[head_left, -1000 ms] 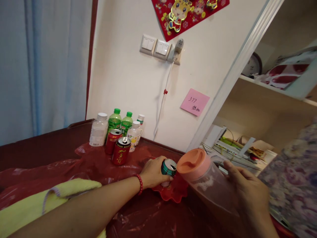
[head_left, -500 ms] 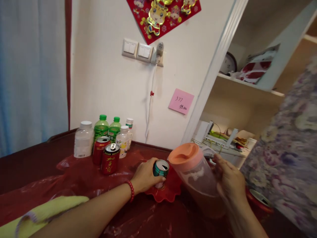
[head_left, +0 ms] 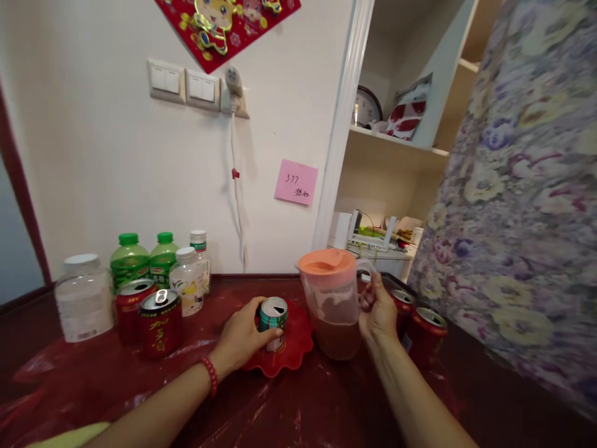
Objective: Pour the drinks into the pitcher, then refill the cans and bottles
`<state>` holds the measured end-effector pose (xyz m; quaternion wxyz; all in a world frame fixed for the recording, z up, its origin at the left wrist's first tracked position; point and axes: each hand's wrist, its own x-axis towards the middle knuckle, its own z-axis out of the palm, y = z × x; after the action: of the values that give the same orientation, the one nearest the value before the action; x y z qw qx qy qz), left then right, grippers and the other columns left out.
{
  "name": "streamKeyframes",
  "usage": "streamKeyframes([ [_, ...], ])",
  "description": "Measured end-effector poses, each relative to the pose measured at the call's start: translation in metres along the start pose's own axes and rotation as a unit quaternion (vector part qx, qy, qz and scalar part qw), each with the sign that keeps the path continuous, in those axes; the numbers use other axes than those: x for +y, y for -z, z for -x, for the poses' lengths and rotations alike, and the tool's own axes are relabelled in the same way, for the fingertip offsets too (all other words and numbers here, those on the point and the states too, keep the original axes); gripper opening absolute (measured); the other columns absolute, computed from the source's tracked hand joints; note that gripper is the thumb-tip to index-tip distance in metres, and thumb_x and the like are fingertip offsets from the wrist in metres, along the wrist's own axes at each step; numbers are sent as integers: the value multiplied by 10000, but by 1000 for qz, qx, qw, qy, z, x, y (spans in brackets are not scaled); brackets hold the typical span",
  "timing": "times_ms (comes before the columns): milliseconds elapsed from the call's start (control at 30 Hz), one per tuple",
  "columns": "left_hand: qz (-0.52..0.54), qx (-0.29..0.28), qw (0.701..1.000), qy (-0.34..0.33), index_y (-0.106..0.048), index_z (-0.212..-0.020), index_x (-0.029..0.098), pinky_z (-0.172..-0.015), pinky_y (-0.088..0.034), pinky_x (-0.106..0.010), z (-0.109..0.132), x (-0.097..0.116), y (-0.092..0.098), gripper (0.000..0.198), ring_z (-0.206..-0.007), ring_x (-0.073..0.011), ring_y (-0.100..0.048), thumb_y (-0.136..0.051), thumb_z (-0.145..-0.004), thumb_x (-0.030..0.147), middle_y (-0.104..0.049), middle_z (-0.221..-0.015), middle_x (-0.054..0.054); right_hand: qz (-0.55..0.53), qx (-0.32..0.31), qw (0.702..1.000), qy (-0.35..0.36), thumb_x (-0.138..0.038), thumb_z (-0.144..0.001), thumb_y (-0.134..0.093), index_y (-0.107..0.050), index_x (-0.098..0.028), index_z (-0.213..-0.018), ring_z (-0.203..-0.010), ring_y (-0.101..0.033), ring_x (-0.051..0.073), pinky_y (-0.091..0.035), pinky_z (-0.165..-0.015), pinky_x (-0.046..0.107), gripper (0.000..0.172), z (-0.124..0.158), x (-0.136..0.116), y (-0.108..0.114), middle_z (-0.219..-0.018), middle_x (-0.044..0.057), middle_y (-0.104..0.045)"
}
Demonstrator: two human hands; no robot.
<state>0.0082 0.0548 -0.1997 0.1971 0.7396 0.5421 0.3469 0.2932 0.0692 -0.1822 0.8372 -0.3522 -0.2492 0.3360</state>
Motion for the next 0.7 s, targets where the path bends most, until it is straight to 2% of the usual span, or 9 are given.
streamKeyframes([
  [133, -3, -2, 1000, -1, -608, -1209, 234, -978, -505, -421, -2, -2, -1, 525, -1131, -328, -691, -759, -742, 420, -753, -1241, -92, -5, 1, 1000, -12, -441, -1042, -645, -632, -148, -1113, -709, -596, 113, -541, -620, 241, 302, -7, 5, 11, -948, 16, -621],
  [233, -5, -4, 1000, -2, -592, -1223, 229, -985, -503, -426, -4, -5, -1, 554, -1134, -334, -689, -754, -740, 445, -750, -1237, -97, -9, 11, 1000, -23, -451, -1038, -648, -629, -154, -1193, -828, -641, 153, -583, -714, 300, 336, -12, 8, 20, -1062, 50, -638],
  [500, 5, 5, 1000, -1, -593, -1217, 229, -994, -502, -430, -6, -7, -3, 577, -1139, -338, -691, -729, -720, 489, -754, -1222, -92, -19, 64, 996, -50, -490, -1043, -626, -625, -157, -1212, -849, -644, 162, -586, -734, 317, 374, -18, 18, 34, -1083, 58, -637],
  [700, 30, -26, 999, -32, -591, -1228, 213, -1055, -479, -446, -12, -7, 3, 598, -1194, -337, -665, -720, -715, 492, -736, -1279, -111, 33, 63, 997, 1, -506, -1042, -622, -630, -156, -1228, -927, -657, 191, -591, -811, 368, 396, -20, 22, 33, -1132, 71, -643],
])
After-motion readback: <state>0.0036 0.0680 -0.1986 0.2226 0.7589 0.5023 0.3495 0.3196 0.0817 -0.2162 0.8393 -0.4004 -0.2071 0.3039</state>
